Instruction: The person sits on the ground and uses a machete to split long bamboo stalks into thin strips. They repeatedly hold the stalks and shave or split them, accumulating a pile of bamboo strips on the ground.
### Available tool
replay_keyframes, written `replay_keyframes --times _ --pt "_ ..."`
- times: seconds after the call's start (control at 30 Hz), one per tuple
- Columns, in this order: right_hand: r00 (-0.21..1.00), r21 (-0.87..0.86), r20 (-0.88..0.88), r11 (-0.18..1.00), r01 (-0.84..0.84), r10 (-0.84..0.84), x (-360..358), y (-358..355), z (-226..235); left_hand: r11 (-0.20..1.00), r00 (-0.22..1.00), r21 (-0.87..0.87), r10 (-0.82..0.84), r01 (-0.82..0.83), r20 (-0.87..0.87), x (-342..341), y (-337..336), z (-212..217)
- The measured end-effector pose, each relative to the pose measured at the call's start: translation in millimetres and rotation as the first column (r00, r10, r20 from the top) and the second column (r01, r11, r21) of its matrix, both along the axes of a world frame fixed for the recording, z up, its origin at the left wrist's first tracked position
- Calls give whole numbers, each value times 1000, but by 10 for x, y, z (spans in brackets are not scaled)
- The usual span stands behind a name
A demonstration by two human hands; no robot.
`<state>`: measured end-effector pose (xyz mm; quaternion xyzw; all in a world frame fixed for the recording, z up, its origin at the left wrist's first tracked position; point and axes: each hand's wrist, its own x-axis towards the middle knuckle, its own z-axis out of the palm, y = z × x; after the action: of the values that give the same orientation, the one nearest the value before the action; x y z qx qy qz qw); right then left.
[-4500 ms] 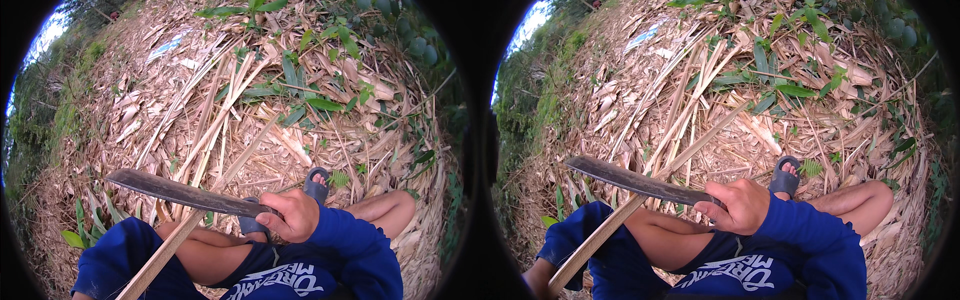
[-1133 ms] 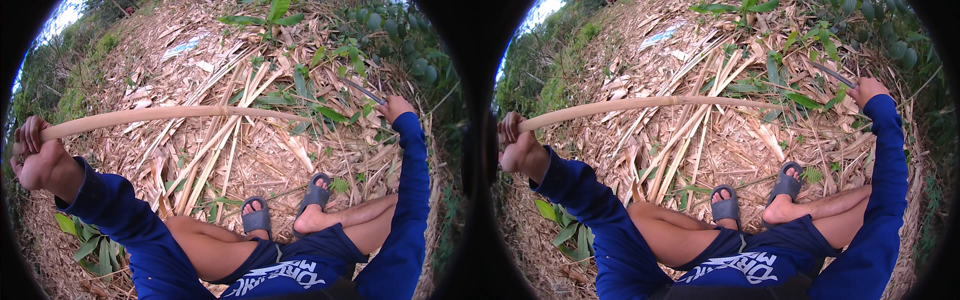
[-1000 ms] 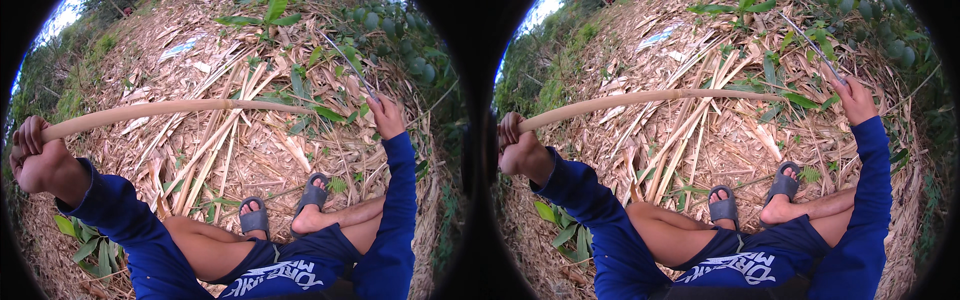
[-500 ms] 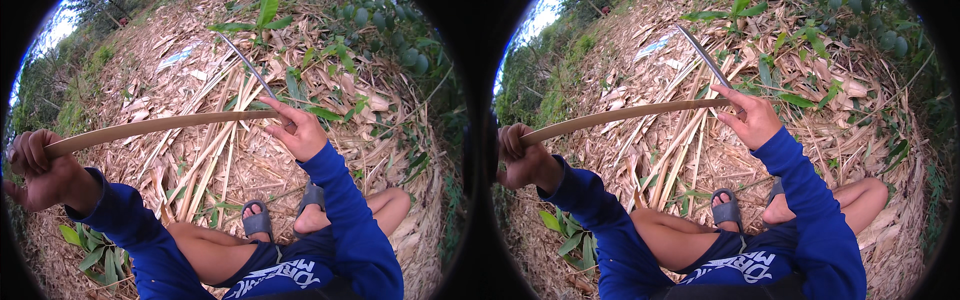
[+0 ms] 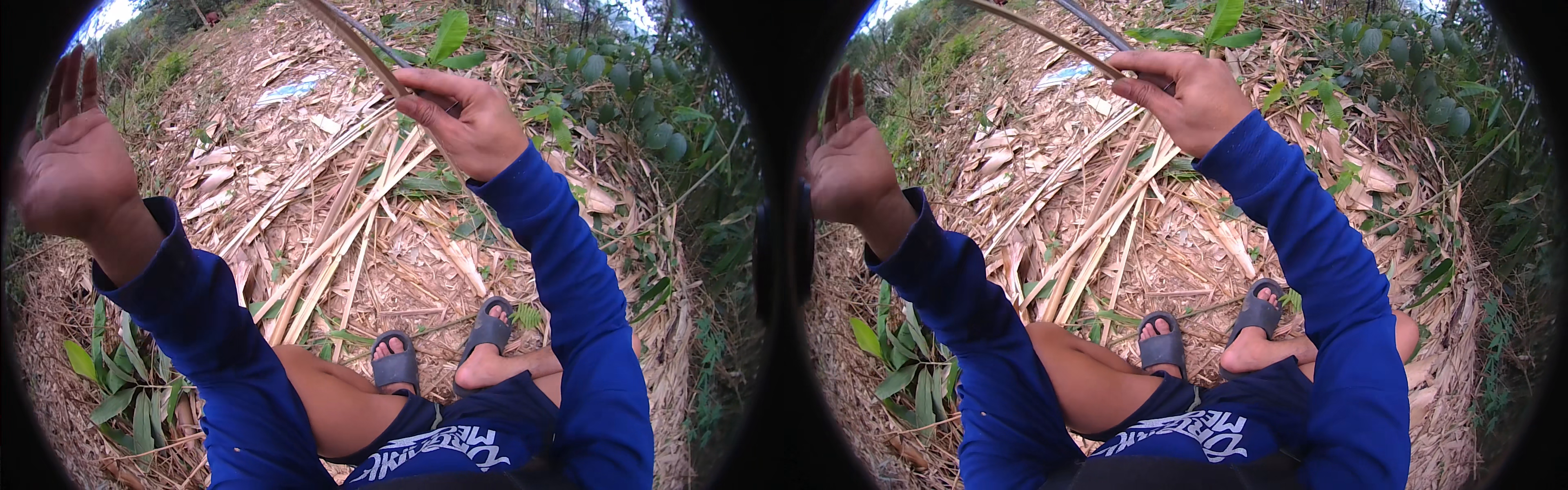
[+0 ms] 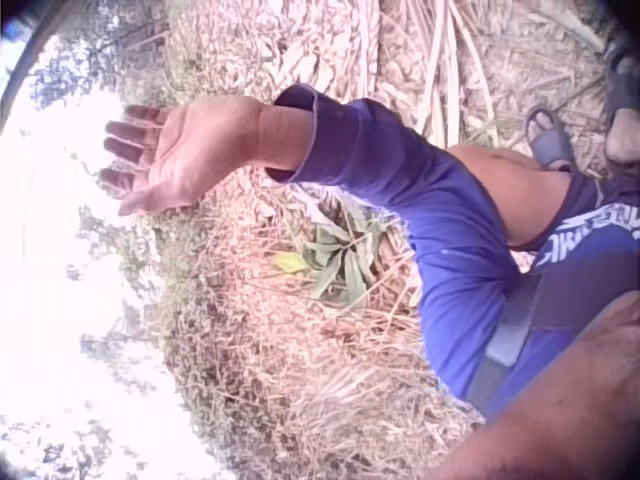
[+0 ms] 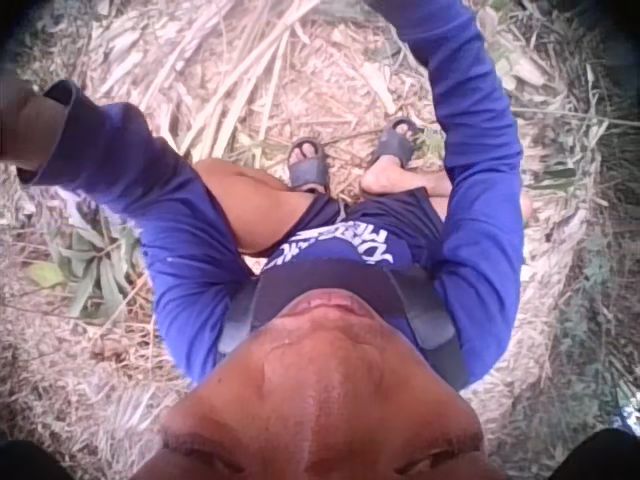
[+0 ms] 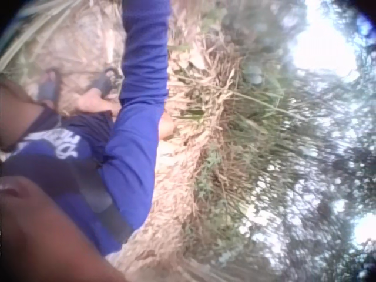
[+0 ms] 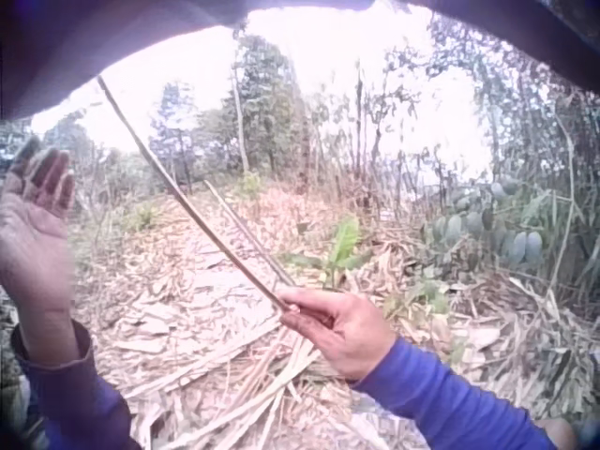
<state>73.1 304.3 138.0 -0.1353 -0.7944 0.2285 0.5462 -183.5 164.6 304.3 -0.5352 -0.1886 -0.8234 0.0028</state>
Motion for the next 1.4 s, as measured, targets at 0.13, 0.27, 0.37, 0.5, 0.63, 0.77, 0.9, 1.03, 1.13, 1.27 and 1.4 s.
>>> replay_keyframes --times 0.13,0.27,0.37,0.5,0.63,0.77,0.9,1.03,1.13,1.27,1.4 --pt "974 -414 -61 882 -224 219 346 131 619 859 930 -457 -333 231 -156 37 406 -459" --pt "903 -495 -370 775 -392 219 590 40 1117 660 796 -747 -409 -80 -446 306 790 -1046" --pt "860 -587 -502 695 -415 89 742 5 1089 535 697 -844 -594 -31 -402 407 859 -1544" --pt "834 -560 -552 742 -369 -2 958 191 940 278 553 -935 -825 220 -115 735 856 -1820" --pt "889 -549 -458 784 -289 7 867 301 711 263 685 -928 -729 265 -11 900 865 -1845" --pt "949 -590 -269 807 -25 -167 663 194 90 394 820 -884 -572 251 -22 711 1003 -1691" --pt "997 -608 0 791 64 -81 543 -259 -835 422 774 -752 -607 507 181 554 1134 -1466" --pt "988 -707 149 703 73 47 212 -833 -1442 485 712 -557 -625 675 319 308 1217 -1339" --pt "971 -753 198 656 63 134 67 -1102 -1467 493 662 -453 -637 743 394 115 1327 -1369" --pt "990 -783 90 622 4 106 -22 -1211 -1539 522 661 -406 -563 750 496 125 1394 -1456" --pt "994 -783 49 622 -24 99 37 -1223 -1595 591 734 -451 -430 669 525 249 1356 -1455"
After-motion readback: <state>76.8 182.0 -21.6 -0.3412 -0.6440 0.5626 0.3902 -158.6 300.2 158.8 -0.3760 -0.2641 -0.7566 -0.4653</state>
